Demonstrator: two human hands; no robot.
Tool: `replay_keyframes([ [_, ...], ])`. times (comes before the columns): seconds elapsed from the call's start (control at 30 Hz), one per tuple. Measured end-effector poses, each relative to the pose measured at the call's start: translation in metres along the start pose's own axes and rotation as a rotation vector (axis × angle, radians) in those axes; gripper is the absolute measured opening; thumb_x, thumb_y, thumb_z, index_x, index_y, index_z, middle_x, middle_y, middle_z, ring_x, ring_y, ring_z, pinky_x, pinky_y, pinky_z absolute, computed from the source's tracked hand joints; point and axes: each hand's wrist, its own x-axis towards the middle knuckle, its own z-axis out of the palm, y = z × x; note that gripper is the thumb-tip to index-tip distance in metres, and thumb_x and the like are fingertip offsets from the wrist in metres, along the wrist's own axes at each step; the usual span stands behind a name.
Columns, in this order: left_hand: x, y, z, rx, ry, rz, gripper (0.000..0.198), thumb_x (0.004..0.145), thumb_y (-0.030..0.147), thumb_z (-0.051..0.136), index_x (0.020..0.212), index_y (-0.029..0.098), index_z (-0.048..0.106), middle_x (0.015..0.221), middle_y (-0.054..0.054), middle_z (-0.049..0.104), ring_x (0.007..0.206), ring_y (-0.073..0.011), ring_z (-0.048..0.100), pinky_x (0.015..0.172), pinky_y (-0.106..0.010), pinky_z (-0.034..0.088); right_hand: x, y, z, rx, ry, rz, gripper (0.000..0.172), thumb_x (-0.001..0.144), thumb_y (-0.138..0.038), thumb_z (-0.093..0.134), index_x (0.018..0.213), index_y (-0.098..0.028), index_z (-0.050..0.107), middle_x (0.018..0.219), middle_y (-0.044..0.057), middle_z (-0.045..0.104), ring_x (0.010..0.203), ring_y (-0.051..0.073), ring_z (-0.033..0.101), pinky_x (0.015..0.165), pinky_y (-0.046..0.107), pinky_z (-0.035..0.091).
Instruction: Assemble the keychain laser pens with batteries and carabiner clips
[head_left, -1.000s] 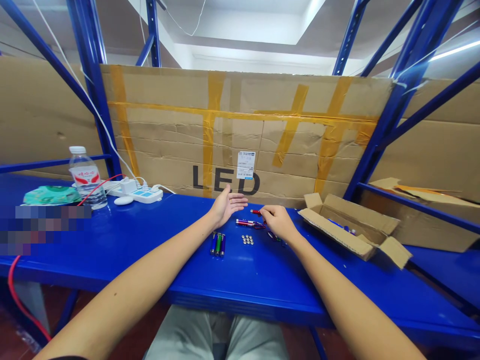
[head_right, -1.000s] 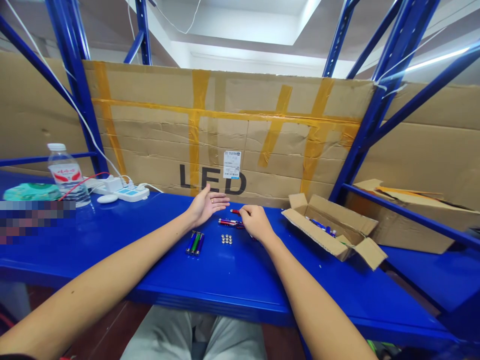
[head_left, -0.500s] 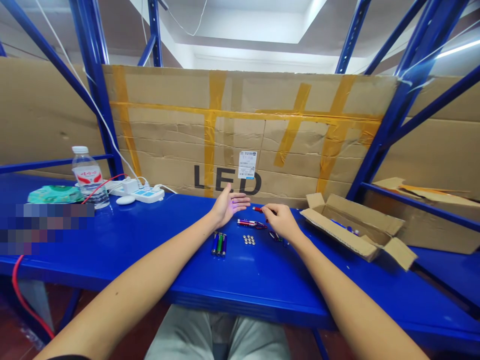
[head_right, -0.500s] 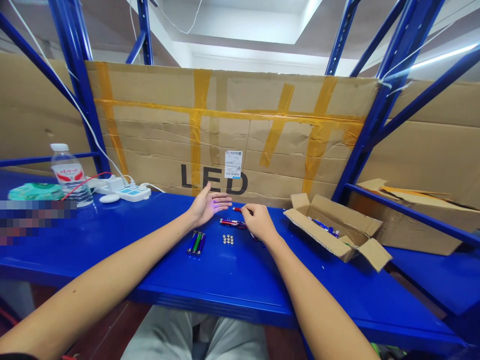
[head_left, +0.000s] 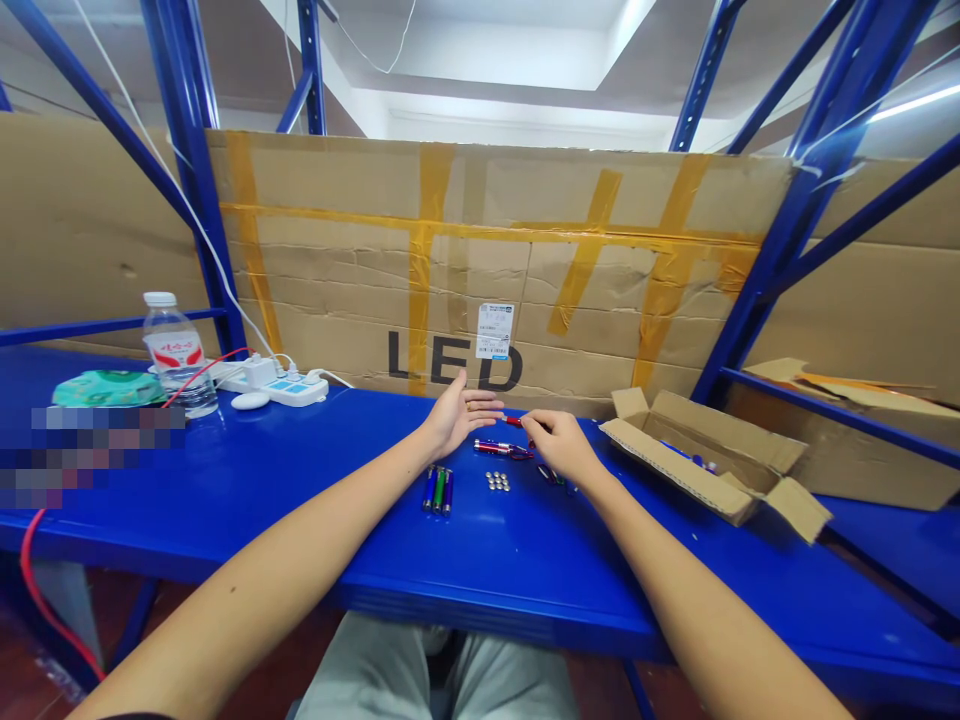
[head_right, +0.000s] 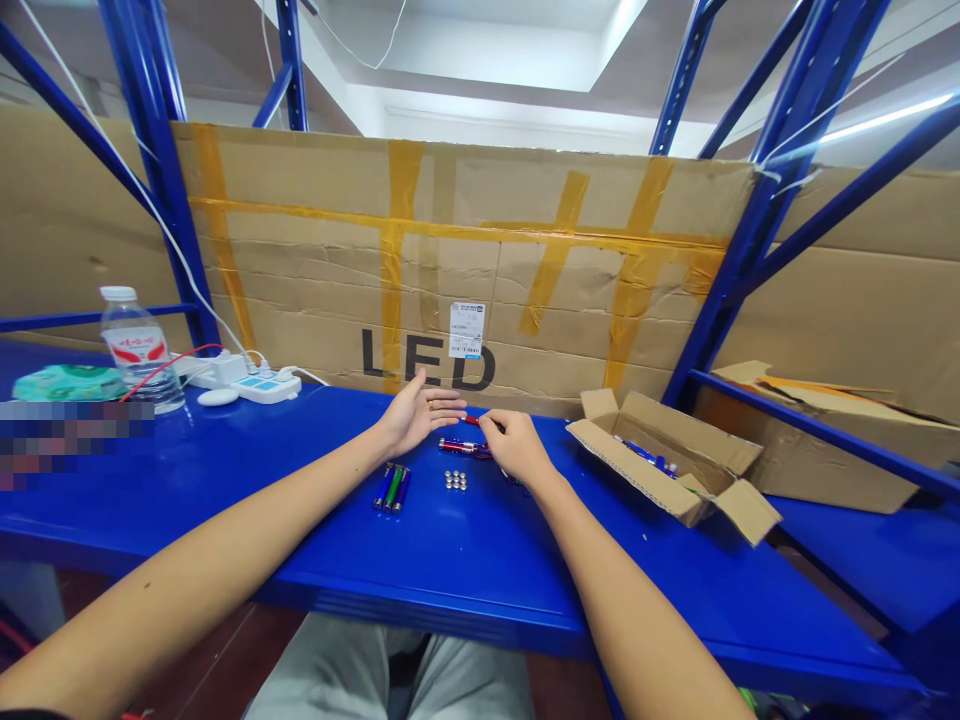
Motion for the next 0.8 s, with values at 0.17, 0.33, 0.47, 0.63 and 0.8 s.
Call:
replay_keyframes([
  [0.17,-0.0009,0.0,0.0027,0.002,-0.016,-0.019,0.07,0.094,0.062,0.021,0.101,0.005,0.062,0.109,-0.024,0.067,0.094,-0.0255,0.067,0.089,-0.037,0.051,-0.0001,0.0032,0.0023,-0.022,0.018,-0.003,0.035,0.086,-0.033,0.043,0.06,-0.016,0.058,0.054,0.0,0.054,0.056,0.014,0.045,0.056,0.026,0.031],
  [0.33,-0.0006,0.0008,0.0035,-0.01,-0.028,-0.024,0.07,0.095,0.06,0.021,0.101,0.004,0.062,0.108,-0.025,0.067,0.095,-0.0265,0.067,0.091,-0.038,0.05,-0.0011,0.0032,0.0032,-0.033,0.029,-0.024,0.033,0.085,-0.031,0.044,0.065,-0.014,0.064,0.056,0.001,0.057,0.057,0.013,0.045,0.055,0.025,0.031],
  [0.47,-0.0013,0.0016,0.0029,-0.015,-0.02,-0.024,0.071,0.094,0.061,0.021,0.099,0.005,0.063,0.107,-0.024,0.067,0.094,-0.0267,0.067,0.093,-0.039,0.049,-0.0012,0.0026,0.0028,-0.039,0.036,-0.026,0.031,0.083,-0.028,0.045,0.064,-0.014,0.065,0.056,0.001,0.057,0.056,0.013,0.044,0.055,0.025,0.031],
  [0.63,-0.0022,0.0027,0.0024,-0.016,-0.018,-0.028,0.072,0.094,0.061,0.02,0.098,0.004,0.064,0.105,-0.024,0.068,0.091,-0.0257,0.068,0.091,-0.038,0.049,-0.0002,0.0028,0.004,0.01,0.06,0.038,0.031,0.081,-0.029,0.044,0.062,-0.014,0.063,0.052,0.0,0.053,0.055,0.013,0.045,0.055,0.025,0.031],
  [0.8,-0.0002,0.0007,0.0012,-0.037,-0.018,-0.037,0.07,0.095,0.061,0.022,0.098,0.005,0.063,0.104,-0.023,0.068,0.092,-0.026,0.068,0.089,-0.038,0.05,-0.0005,0.0008,0.0086,0.048,0.168,0.161,0.032,0.077,-0.033,0.048,0.049,-0.017,0.049,0.047,-0.003,0.039,0.052,0.011,0.038,0.051,0.026,0.027],
])
